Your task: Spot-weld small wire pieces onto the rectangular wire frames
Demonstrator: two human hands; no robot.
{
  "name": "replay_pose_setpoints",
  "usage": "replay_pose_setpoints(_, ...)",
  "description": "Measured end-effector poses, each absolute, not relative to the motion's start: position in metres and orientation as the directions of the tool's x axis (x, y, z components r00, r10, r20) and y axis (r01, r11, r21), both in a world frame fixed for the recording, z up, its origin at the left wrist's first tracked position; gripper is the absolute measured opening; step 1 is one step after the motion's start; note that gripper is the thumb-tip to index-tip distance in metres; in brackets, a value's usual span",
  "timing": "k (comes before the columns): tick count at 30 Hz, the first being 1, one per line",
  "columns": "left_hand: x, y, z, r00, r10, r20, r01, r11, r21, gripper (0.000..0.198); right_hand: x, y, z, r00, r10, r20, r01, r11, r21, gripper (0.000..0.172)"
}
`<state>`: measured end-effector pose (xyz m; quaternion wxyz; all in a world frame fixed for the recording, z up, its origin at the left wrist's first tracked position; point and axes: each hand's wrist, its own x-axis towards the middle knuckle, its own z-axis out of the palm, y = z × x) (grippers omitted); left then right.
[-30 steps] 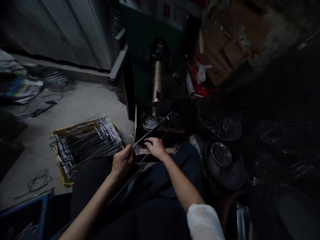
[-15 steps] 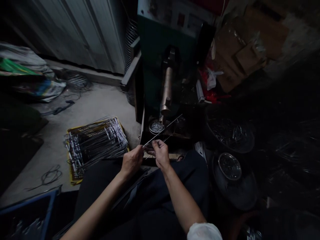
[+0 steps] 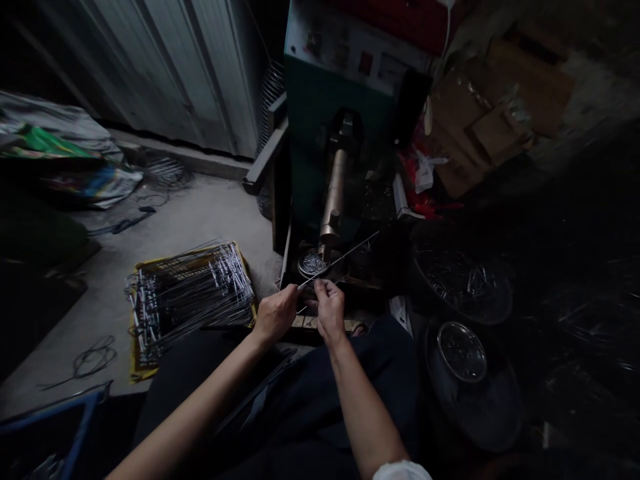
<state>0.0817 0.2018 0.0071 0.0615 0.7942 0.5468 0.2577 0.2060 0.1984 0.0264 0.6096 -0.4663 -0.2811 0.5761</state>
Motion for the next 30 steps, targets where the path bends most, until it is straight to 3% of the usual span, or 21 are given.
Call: replay_pose_setpoints(30, 0.092, 0.227, 0.014, 0.284, 0.867, 0.409, 0.806, -0.447, 0.388, 0.025, 0.210, 0.221, 0.027, 0.281, 0.951, -0.128, -0.418, 0.001, -0.908, 0.036)
